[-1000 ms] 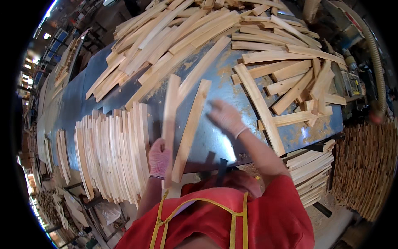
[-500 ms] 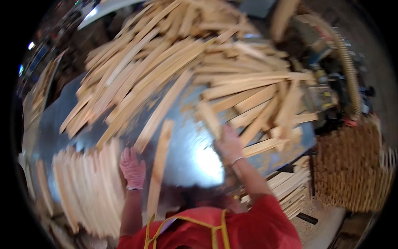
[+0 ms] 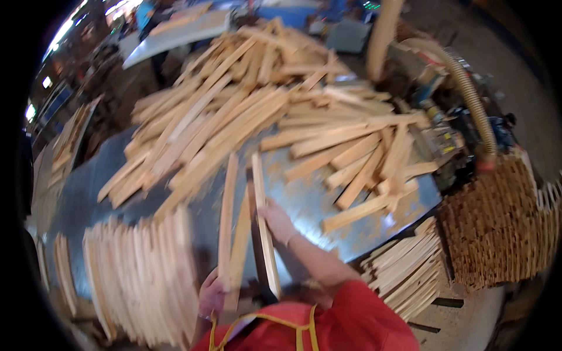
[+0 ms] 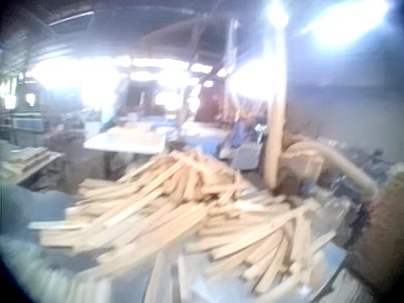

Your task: The person sorts wooden planks on a metal table in a workshop. They pick up individual planks from a disorganized pile, inspect them, and place them into a neat stack.

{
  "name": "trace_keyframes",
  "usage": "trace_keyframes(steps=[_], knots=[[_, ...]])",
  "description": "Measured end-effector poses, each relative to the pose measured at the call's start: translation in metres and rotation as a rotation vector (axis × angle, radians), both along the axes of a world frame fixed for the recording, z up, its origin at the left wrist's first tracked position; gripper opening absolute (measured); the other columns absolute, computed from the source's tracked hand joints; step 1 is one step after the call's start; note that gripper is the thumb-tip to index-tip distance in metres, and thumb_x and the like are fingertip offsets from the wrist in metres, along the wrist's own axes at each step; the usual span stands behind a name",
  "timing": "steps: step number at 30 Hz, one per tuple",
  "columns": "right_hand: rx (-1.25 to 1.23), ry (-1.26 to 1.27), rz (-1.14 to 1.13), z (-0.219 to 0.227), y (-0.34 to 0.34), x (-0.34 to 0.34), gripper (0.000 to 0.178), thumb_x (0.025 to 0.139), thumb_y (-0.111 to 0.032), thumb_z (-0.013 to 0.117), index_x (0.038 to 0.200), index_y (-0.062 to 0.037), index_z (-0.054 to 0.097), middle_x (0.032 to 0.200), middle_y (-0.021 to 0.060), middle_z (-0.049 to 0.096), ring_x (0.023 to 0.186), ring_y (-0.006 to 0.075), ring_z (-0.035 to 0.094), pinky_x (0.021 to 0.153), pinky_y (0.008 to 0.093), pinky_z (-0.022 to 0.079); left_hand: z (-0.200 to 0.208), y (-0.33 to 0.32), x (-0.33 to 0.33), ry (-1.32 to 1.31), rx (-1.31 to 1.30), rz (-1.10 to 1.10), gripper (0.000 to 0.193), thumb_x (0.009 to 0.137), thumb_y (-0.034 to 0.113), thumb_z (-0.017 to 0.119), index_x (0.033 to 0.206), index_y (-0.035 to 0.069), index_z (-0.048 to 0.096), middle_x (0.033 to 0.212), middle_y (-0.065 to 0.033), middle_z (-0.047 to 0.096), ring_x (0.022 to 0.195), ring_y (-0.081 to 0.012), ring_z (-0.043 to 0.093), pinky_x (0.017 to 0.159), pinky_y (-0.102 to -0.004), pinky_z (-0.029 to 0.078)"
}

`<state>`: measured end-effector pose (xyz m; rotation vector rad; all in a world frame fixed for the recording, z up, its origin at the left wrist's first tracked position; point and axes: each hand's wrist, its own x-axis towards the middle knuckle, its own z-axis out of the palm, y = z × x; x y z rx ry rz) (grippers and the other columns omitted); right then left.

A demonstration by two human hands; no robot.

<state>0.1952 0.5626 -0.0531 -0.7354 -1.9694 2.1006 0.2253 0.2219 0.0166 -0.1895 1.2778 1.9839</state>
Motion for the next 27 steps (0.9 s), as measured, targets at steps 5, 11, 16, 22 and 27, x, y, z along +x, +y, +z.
trace_keyframes(steps=[5, 11, 16, 22, 27], knots=[[-0.071, -0.254, 0.505, 0.036, -0.139, -0.024, 0.031, 0.102, -0.030, 0.062, 0.120, -0.0042, 0.060, 0.090, 0.0067, 0.067, 0.074, 0.0164, 0.063, 0.065, 0.0338, 0.052, 0.002, -0.104, 0.058, 0.072, -0.341, -0.234, 0.038, 0.102, 0.018, 0.064, 0.136, 0.001, 0.066, 0.110, -0.0046, 0.071, 0.096, -0.0125, 0.065, 0.082, -0.0293, 0.054], [0.230, -0.215, 1.033, -0.018, -0.226, -0.022, 0.014, 0.098, -0.020, 0.061, 0.109, -0.0120, 0.065, 0.082, 0.0066, 0.064, 0.076, 0.0203, 0.064, 0.068, 0.0350, 0.052, 0.023, -0.105, 0.064, 1.079, -1.299, -0.364, 0.065, 0.086, 0.030, 0.080, 0.141, 0.003, 0.059, 0.143, -0.0217, 0.059, 0.129, -0.0403, 0.058, 0.109, -0.0530, 0.046], [-0.025, -0.290, 0.696, 0.051, -0.142, -0.004, 0.016, 0.098, -0.026, 0.064, 0.106, -0.0125, 0.066, 0.082, 0.0022, 0.059, 0.076, 0.0121, 0.058, 0.069, 0.0303, 0.050, -0.013, -0.055, 0.059, 1.354, -1.171, -0.326, 0.080, 0.079, 0.033, 0.087, 0.146, 0.005, 0.055, 0.149, -0.0186, 0.055, 0.133, -0.0420, 0.056, 0.111, -0.0541, 0.045], [0.909, -0.500, 0.053, 0.050, 0.095, 0.064, 0.044, 0.093, -0.024, 0.062, 0.134, -0.0089, 0.062, 0.130, 0.0216, 0.070, 0.118, 0.0439, 0.066, 0.102, 0.0490, 0.054, -0.023, 0.036, 0.037, 1.132, -1.392, -0.667, 0.091, 0.076, 0.053, 0.085, 0.145, 0.004, 0.052, 0.137, -0.0137, 0.056, 0.121, -0.0357, 0.058, 0.099, -0.0485, 0.048], [1.401, -0.622, 0.233, 0.046, 0.188, 0.175, 0.052, 0.084, -0.010, 0.068, 0.136, -0.0108, 0.062, 0.138, 0.0146, 0.063, 0.130, 0.0411, 0.059, 0.107, 0.0519, 0.048, -0.045, 0.055, -0.009, 1.045, -1.428, -0.630, 0.086, 0.081, 0.042, 0.079, 0.155, 0.011, 0.049, 0.126, -0.0150, 0.062, 0.105, -0.0400, 0.067, 0.087, -0.0525, 0.055]])
